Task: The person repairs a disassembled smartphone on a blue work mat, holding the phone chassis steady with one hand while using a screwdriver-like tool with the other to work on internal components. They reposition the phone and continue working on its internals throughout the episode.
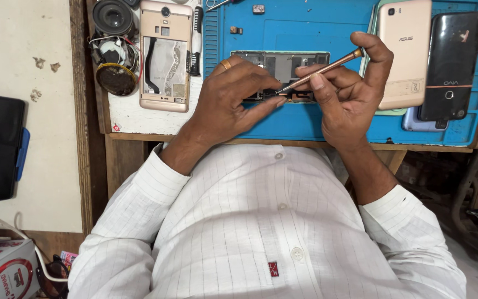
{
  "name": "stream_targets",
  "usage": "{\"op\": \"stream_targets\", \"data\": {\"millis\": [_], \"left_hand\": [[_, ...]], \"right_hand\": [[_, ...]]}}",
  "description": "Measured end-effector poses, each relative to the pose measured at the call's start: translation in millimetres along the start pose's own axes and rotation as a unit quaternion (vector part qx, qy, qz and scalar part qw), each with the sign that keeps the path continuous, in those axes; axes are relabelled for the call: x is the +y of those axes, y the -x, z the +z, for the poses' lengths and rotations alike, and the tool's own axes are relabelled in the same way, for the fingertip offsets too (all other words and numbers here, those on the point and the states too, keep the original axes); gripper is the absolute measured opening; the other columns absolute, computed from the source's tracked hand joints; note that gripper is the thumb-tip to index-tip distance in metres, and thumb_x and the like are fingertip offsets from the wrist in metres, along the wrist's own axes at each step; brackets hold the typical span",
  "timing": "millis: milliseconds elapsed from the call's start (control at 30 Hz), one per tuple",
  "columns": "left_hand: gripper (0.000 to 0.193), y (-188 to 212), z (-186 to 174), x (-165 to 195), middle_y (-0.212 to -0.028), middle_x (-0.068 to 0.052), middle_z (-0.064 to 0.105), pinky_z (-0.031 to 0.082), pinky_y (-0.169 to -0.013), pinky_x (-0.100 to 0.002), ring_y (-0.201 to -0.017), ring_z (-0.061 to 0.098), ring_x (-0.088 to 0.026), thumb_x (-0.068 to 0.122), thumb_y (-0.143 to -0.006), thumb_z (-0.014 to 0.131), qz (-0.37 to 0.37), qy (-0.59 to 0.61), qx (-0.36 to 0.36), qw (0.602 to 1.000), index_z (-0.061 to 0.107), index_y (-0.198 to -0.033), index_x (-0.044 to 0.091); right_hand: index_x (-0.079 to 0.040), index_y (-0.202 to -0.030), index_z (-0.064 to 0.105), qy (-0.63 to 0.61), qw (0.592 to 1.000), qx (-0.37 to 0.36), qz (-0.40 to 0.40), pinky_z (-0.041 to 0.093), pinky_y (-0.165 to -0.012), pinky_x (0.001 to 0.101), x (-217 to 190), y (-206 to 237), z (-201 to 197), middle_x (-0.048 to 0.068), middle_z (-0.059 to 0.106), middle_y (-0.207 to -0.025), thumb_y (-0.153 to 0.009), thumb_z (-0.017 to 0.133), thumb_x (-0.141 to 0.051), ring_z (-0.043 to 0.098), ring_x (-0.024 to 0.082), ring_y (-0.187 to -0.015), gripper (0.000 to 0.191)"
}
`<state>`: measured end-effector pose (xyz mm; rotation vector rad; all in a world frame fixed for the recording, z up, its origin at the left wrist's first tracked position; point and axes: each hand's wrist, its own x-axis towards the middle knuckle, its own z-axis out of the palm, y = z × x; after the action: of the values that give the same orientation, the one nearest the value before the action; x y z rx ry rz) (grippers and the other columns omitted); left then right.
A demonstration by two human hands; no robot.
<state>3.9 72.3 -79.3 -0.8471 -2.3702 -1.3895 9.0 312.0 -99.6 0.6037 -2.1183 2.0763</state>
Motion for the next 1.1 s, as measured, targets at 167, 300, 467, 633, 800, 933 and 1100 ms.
{"op": "stream_targets", "data": {"millis": [167,300,467,633,800,933,1100], "left_hand": [[0.015,0.9,1.5,-1.9,-0.094,-0.001,0.074,0.053,-0.083,-0.032,-0.094,0.066,-0.017,0.021,-0.092,0.087,-0.002,-0.005,0.004,1.0,0.077,-0.097,0.011],[0.013,1.6,1.3,-2.5,-0.094,-0.001,0.073,0.053,-0.084,-0.032,-0.094,0.066,-0.017,0.019,-0.092,0.086,0.002,-0.011,0.007,1.0,0.077,-0.096,0.011],[0.012,0.2,1.4,-2.8,-0.09,-0.002,0.072,0.052,-0.082,-0.034,-0.091,0.066,-0.017,0.018,-0.091,0.086,0.005,-0.018,0.002,1.0,0.077,-0.093,0.011],[0.012,-0.2,1.7,-2.9,-0.09,-0.001,0.072,0.052,-0.082,-0.034,-0.09,0.065,-0.016,0.015,-0.091,0.087,-0.001,-0.009,0.001,1.0,0.076,-0.091,0.011],[0.012,-1.0,1.0,-3.0,-0.09,-0.002,0.07,0.052,-0.084,-0.034,-0.094,0.065,-0.018,0.016,-0.089,0.087,0.006,-0.019,0.003,1.0,0.076,-0.091,0.011],[0.011,-0.2,1.8,-2.4,-0.09,-0.002,0.07,0.052,-0.084,-0.034,-0.093,0.064,-0.018,0.016,-0.089,0.087,0.002,-0.028,-0.001,1.0,0.076,-0.091,0.011],[0.011,0.7,2.6,-2.8,-0.09,-0.002,0.07,0.052,-0.085,-0.034,-0.094,0.064,-0.019,0.016,-0.089,0.086,0.006,-0.025,0.002,1.0,0.076,-0.09,0.011]], "right_hand": [[-0.01,-0.153,0.019,-0.014,1.0,-0.011,-0.007,0.07,-0.088,0.0357,-0.9,-2.0,1.0,0.029,0.073,-0.108,-0.116,0.057,0.002,0.078,0.028,-0.096,0.055],[-0.012,-0.153,0.019,0.003,0.999,-0.024,-0.022,0.067,-0.089,0.0361,-1.7,-0.7,1.7,0.029,0.073,-0.108,-0.116,0.056,0.001,0.077,0.029,-0.097,0.054],[-0.015,-0.15,0.02,-0.013,0.999,-0.031,-0.036,0.069,-0.091,0.0334,-1.2,-0.1,1.9,0.028,0.074,-0.112,-0.119,0.057,0.002,0.079,0.027,-0.099,0.051],[-0.016,-0.147,0.022,0.054,0.995,-0.025,-0.076,0.068,-0.09,0.0321,-4.0,3.5,4.2,0.027,0.073,-0.111,-0.115,0.059,0.006,0.078,0.027,-0.101,0.054],[-0.016,-0.146,0.022,0.104,0.987,-0.037,-0.113,0.068,-0.089,0.0335,-7.2,2.3,5.6,0.026,0.071,-0.111,-0.11,0.059,0.008,0.076,0.03,-0.106,0.057],[-0.014,-0.144,0.021,0.138,0.98,-0.052,-0.137,0.068,-0.089,0.0344,-8.4,0.8,6.0,0.026,0.07,-0.115,-0.108,0.06,0.008,0.076,0.031,-0.107,0.057],[-0.013,-0.143,0.022,0.139,0.977,-0.047,-0.154,0.068,-0.087,0.0347,-7.7,0.2,6.6,0.026,0.071,-0.112,-0.107,0.061,0.007,0.076,0.031,-0.104,0.057]]}}
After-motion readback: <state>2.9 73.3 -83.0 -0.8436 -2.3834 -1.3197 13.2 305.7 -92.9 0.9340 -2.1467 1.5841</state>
